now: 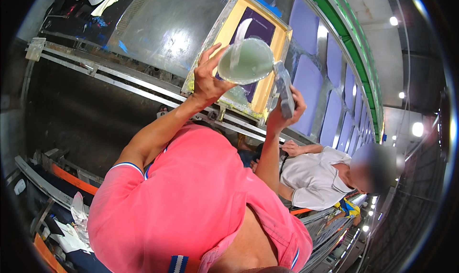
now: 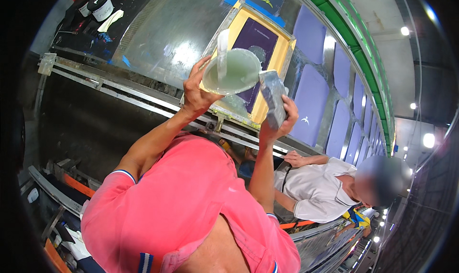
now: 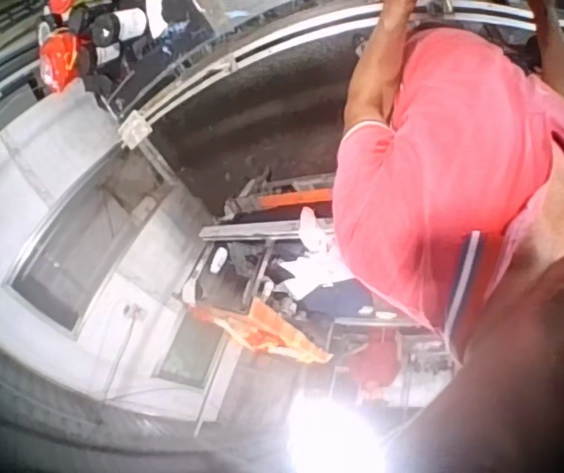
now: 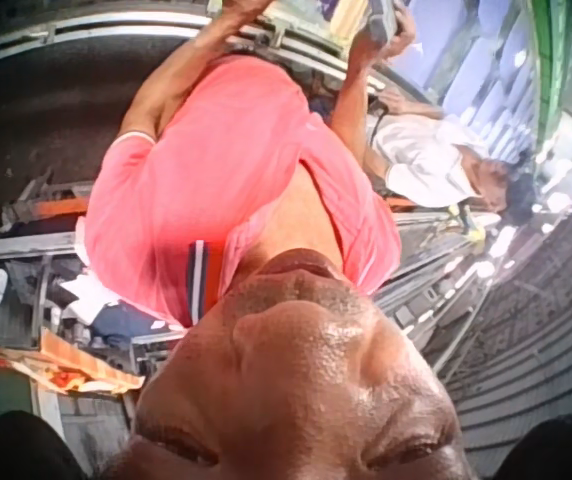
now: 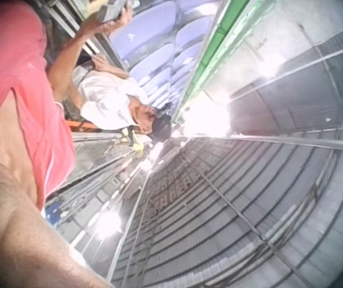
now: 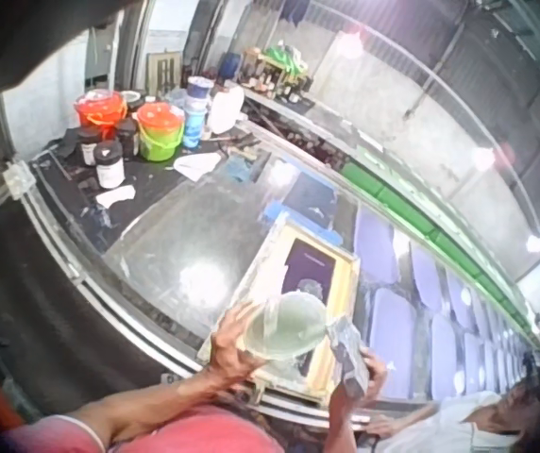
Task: The person pours green ink onto a screen printing frame and uses a squeegee to spread the ink evenly across the mesh. The person then moves the frame to a conveyor belt and continues to pull the squeegee across the screen to transfer the ink onto the fabric below.
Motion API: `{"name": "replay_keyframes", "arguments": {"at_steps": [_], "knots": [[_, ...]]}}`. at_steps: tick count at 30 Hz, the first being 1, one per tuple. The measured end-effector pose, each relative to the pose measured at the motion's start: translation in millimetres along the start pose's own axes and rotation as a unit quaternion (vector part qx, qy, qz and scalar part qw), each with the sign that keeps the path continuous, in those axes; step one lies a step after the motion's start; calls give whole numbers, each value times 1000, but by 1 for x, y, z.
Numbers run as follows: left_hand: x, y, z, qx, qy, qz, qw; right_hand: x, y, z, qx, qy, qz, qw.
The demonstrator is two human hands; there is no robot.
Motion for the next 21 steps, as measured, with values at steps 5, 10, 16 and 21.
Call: {"name": "replay_keyframes", "arguments": {"at_steps": [5,10,16,21], "knots": [[13,-22,7,-11,-22,-65,998,-45,-9,-6,239,200,104,945],[29,-42,20,-26,-57,-82,995,-98,-7,-6,485,185,218,826],[25,-44,29,-53,-108,-96,988,-123,10,-1,580,235,218,749],[24,-43,30,-35,-109,-113,987,-142,39,-3,642,267,154,702]]}}
Point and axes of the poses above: each hand's wrist, its own z-axis away from the middle knuckle, its own y-axis out of the palm, x = y × z, the point moved 1 cm from there along -z, towards the middle knuckle, and after that the axes turned 8 degrees about y, right-handed, at the moved point
